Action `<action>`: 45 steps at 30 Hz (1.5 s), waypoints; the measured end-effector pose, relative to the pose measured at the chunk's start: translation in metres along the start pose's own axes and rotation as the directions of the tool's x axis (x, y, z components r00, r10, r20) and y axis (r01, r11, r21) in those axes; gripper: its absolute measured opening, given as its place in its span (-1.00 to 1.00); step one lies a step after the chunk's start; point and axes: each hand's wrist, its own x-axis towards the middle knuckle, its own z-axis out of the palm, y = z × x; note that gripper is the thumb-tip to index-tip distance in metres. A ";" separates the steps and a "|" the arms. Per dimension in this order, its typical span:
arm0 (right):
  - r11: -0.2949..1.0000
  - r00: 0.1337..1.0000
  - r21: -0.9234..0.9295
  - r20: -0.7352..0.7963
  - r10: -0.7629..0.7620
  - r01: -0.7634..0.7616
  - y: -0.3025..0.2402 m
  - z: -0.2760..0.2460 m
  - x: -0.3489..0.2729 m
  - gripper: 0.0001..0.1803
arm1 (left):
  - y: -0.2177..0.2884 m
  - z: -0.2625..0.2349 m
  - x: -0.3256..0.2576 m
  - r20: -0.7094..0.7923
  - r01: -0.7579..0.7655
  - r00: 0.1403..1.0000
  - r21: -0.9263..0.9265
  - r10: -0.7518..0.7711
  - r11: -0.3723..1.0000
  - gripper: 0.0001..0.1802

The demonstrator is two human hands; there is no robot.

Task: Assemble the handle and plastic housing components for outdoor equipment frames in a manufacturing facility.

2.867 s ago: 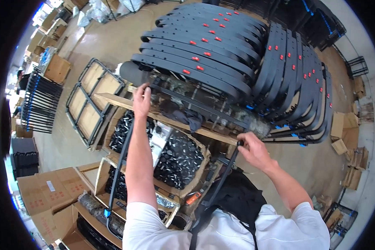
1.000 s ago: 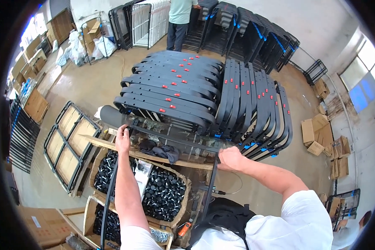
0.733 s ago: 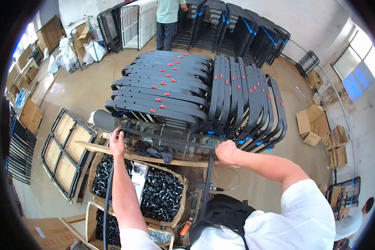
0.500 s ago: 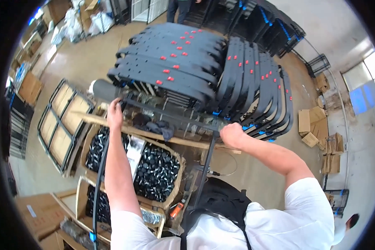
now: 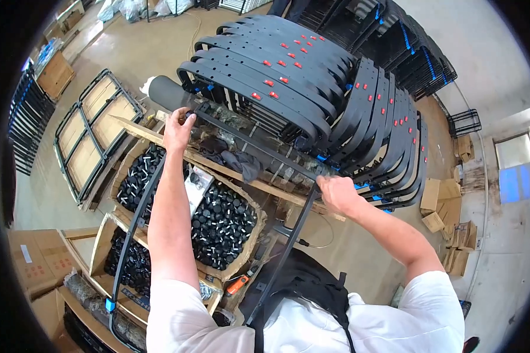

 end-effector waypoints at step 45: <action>0.998 0.976 -0.036 -0.214 0.033 -0.042 0.001 0.039 0.011 -0.50 | 0.044 -0.047 0.021 0.162 -0.081 0.986 0.638 -0.031 0.766 -0.28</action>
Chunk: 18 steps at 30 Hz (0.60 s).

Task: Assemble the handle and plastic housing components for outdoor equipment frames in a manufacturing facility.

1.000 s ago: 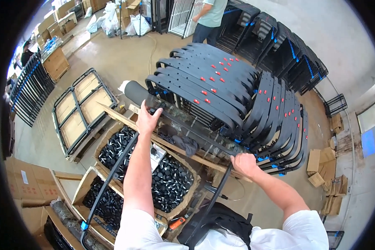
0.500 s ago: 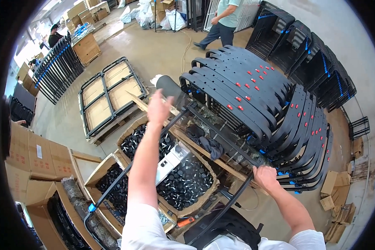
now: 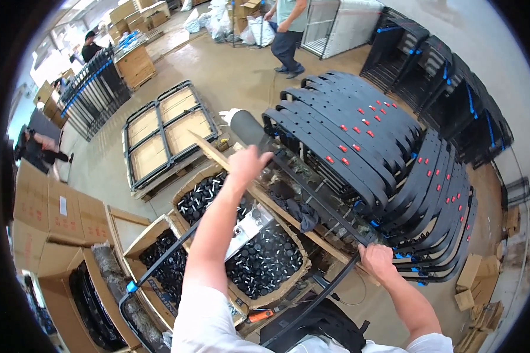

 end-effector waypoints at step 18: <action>0.974 0.970 0.106 0.167 0.179 -0.198 0.000 -0.007 -0.012 -0.54 | -0.083 0.022 -0.002 -0.160 0.036 0.981 -0.415 -0.112 0.909 -0.69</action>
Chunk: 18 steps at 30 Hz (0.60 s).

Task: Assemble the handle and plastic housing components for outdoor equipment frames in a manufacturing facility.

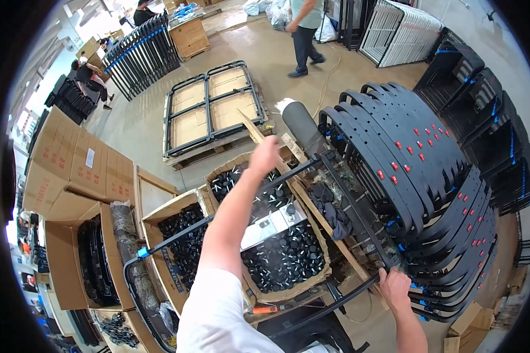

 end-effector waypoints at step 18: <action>0.998 0.999 -0.057 0.048 -0.009 0.011 -0.018 -0.004 0.010 -0.58 | -0.121 -0.017 -0.028 0.323 -0.145 0.947 0.402 0.008 0.904 -0.46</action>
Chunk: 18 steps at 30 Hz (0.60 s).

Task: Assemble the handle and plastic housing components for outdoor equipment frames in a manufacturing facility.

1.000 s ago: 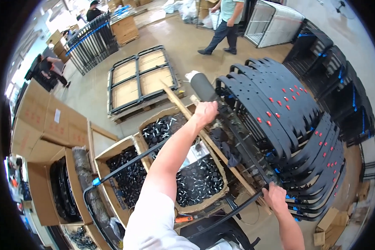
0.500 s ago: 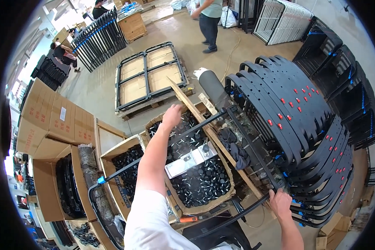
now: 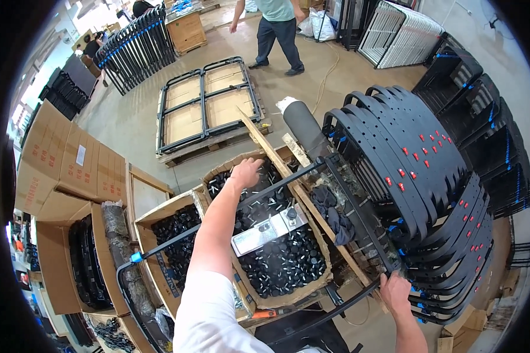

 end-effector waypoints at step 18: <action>0.999 0.999 0.004 0.009 0.051 -0.052 0.001 0.007 -0.003 -0.58 | 0.005 -0.005 -0.012 0.006 0.020 1.000 -0.025 -0.020 0.999 -0.68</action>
